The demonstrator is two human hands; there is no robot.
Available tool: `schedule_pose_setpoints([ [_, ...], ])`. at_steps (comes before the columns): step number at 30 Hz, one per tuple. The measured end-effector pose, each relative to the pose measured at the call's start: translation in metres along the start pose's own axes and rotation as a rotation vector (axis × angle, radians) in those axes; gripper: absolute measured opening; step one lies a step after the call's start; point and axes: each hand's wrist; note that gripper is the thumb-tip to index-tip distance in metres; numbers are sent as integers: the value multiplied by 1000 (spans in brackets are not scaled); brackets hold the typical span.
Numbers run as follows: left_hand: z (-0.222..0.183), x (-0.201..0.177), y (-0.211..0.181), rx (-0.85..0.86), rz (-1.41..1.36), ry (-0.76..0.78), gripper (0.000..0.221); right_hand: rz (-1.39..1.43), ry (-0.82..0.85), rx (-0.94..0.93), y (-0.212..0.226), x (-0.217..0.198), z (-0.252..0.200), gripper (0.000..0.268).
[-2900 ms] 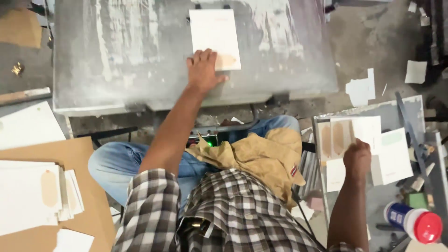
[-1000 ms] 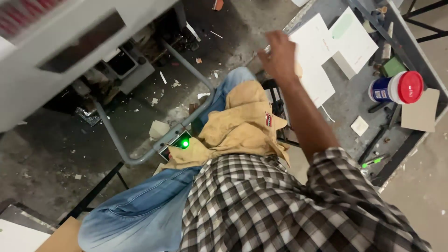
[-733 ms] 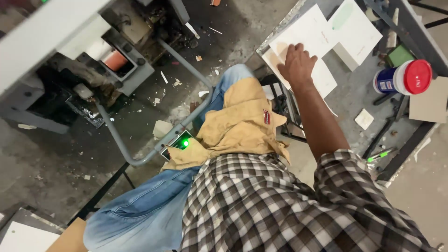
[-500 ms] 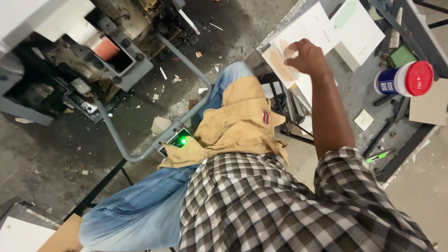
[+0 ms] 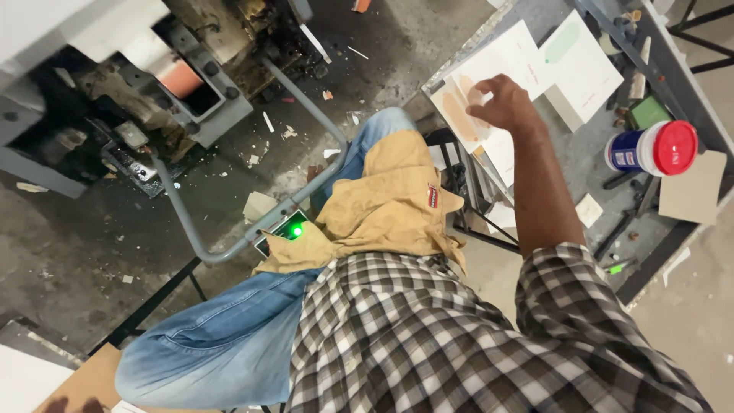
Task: Manually align and feed paper slips into a processing machine while sorting others.
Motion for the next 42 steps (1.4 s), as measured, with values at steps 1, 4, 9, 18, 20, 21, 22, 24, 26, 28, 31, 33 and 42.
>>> schedule_pose_setpoints([
  [1,7,13,-2,-11,-7,-16,38,-1,-57,-44,2,10,3,50],
  [4,65,47,-158,-78,-1,-113,40,-9,-213,-239,-25,42,3,50],
  [9,188,74,-392,380,240,-71,40,-132,-426,-470,-32,66,-8,28],
  [18,321,223,-495,636,49,-147,29,-144,-408,-180,-47,2,-12,32],
  [20,318,256,-487,541,50,-159,34,-193,-386,-166,-25,-26,-18,34],
  [21,313,273,-476,399,137,-77,58,-143,-402,-145,-9,-39,-23,32],
  [22,308,290,-466,258,220,8,82,-93,-417,-125,6,-51,-28,31],
  [24,289,308,-435,418,358,38,70,-55,-430,-200,22,-47,-20,28],
  [26,271,317,-410,581,501,81,58,-12,-433,-265,42,-27,-9,26],
  [28,261,318,-396,945,590,-86,40,363,-506,-733,70,3,17,22],
  [31,252,287,-416,816,523,86,22,348,-499,-974,183,50,14,26],
  [33,241,261,-425,848,505,117,22,381,-430,-1089,256,71,-8,38],
  [42,153,54,-331,561,477,113,20,17,-88,-1227,401,166,-37,46],
])
Point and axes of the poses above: each hand's wrist, its own z-axis towards the middle knuckle, its own x-axis out of the palm, y = z × x, and after that the axes turned 8 degrees about -y, right-handed
